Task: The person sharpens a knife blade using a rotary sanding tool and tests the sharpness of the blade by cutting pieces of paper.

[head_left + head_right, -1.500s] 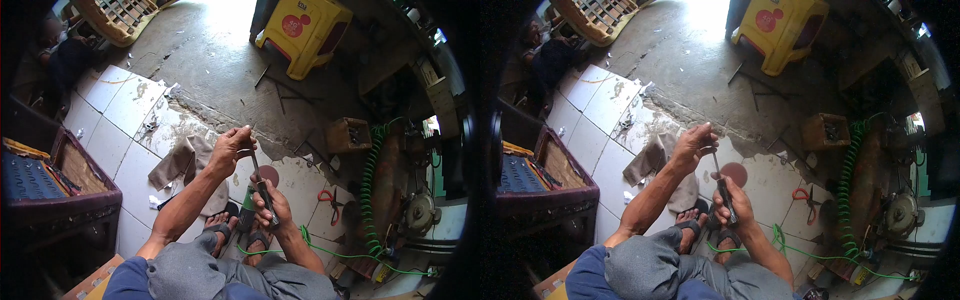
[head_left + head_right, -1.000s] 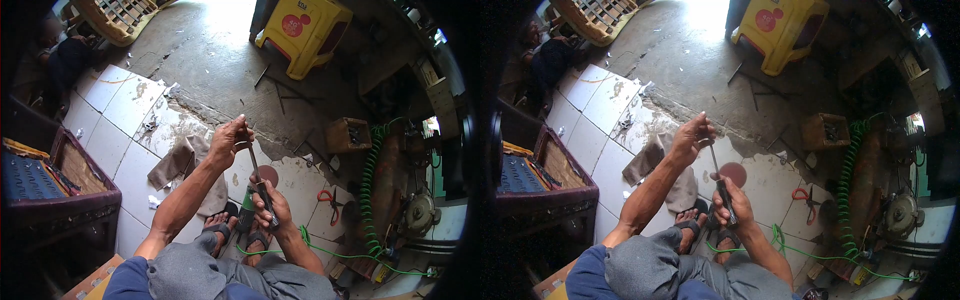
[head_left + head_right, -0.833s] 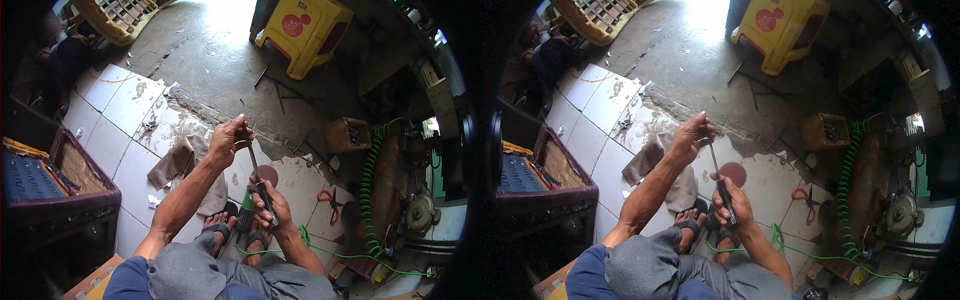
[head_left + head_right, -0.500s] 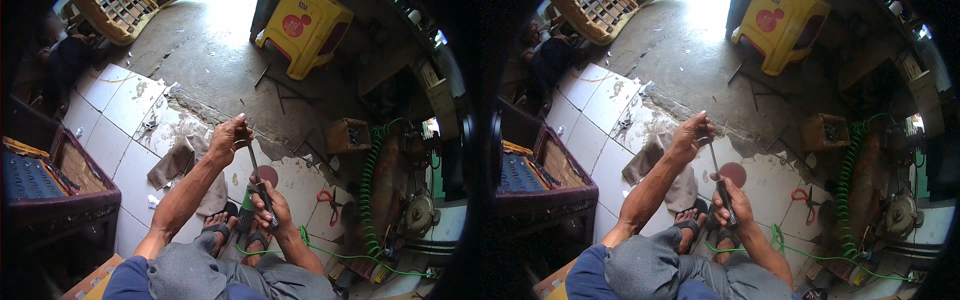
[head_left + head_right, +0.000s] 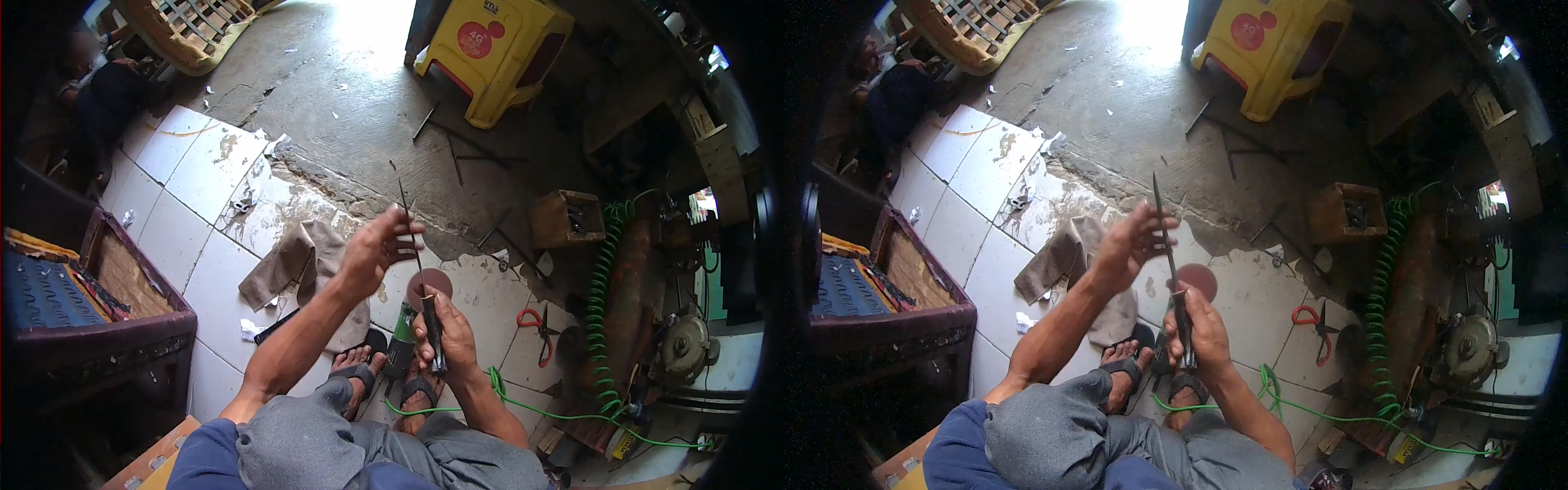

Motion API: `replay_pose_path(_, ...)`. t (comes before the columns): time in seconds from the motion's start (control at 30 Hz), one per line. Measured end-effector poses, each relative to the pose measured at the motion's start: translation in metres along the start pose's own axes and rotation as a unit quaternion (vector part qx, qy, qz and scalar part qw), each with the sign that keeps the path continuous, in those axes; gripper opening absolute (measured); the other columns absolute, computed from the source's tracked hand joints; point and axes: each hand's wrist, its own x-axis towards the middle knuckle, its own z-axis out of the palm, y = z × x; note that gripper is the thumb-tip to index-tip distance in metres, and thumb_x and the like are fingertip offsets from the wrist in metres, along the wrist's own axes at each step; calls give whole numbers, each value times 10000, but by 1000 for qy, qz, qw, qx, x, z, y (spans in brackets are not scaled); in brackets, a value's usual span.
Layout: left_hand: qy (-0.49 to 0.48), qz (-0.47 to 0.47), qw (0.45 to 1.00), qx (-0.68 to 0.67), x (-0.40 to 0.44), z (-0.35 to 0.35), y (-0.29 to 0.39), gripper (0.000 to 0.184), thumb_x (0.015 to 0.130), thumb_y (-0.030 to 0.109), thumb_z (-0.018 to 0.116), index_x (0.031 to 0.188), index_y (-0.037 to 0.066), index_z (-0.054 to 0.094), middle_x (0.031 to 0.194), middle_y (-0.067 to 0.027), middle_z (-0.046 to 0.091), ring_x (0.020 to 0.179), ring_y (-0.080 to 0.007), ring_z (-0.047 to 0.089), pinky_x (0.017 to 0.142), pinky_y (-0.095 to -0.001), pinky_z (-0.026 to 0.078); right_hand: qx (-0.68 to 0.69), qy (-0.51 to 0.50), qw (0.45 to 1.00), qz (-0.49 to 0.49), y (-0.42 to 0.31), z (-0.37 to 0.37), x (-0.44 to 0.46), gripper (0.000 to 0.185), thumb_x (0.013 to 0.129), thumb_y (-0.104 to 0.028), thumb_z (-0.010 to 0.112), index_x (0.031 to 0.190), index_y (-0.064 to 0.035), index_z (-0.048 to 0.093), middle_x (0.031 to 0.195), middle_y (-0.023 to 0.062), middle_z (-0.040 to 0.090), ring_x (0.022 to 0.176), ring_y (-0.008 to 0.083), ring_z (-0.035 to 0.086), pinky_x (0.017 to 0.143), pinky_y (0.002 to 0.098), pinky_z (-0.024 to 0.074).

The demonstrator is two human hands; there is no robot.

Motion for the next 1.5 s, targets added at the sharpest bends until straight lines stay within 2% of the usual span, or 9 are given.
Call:
replay_pose_path(0.13,-59,-45,997,-15,-34,3,-23,508,1027,337,675,1368,-21,557,1292,-197,678,1144,-289,693,1042,-431,535,-107,62,991,-50,3,4,1,444,1136,-382,429,1453,-77,489,795,46,607,462,89,528,419,246,488)
replay_pose_path(0.27,-35,-40,998,37,-48,8,-29,485,993,252,735,1345,-42,578,1274,-177,694,1149,-244,689,1047,-376,531,-158,80,980,-89,11,-4,6,409,1127,-328,485,1447,-75,515,801,23,603,496,72,537,450,224,463)
replay_pose_path(0.37,-28,-57,995,83,-52,10,-31,397,968,200,767,1252,-51,648,1197,-149,734,1088,-175,694,1014,-326,537,-189,112,970,-107,12,0,4,386,1118,-304,516,1425,-71,542,811,14,623,522,64,551,467,205,467)
replay_pose_path(0.57,8,-79,996,36,-46,6,-32,242,985,182,745,1095,-33,725,1037,-103,764,947,-156,721,910,-303,563,-191,105,972,-92,7,3,-2,407,1115,-301,526,1441,-58,535,814,1,603,538,57,536,477,209,453)
replay_pose_path(0.8,47,-67,995,64,-37,7,-27,261,989,212,745,1092,-27,726,997,-95,762,906,-159,728,871,-292,574,-207,100,968,-98,6,0,-3,403,1115,-292,526,1439,-53,549,809,0,603,536,59,531,482,209,446)
replay_pose_path(0.9,70,-40,996,41,-31,10,-21,220,974,187,762,1018,-28,738,929,-99,765,812,-159,741,809,-288,604,-203,96,968,-107,8,-5,-3,415,1114,-289,530,1452,-48,543,815,2,605,533,59,529,483,207,447)
replay_pose_path(1.0,66,-44,995,63,-25,5,-14,260,989,204,737,1081,-38,721,997,-118,767,899,-184,748,910,-316,591,-200,90,970,-106,8,-7,-3,430,1111,-287,540,1467,-46,536,821,4,609,532,60,529,481,208,447)
replay_pose_path(1.33,111,22,992,61,3,-10,12,204,985,195,735,1015,-7,740,949,-100,769,832,-176,743,853,-311,604,-207,80,971,-89,6,-15,-13,456,1103,-274,564,1487,-30,530,824,5,624,536,53,536,482,204,445)
replay_pose_path(1.5,196,152,965,87,43,-54,31,213,990,244,732,1012,33,754,918,-92,772,847,-198,749,853,-328,597,-223,74,969,-78,6,-21,-23,452,1100,-257,570,1484,-23,532,830,6,629,551,50,549,499,201,452)
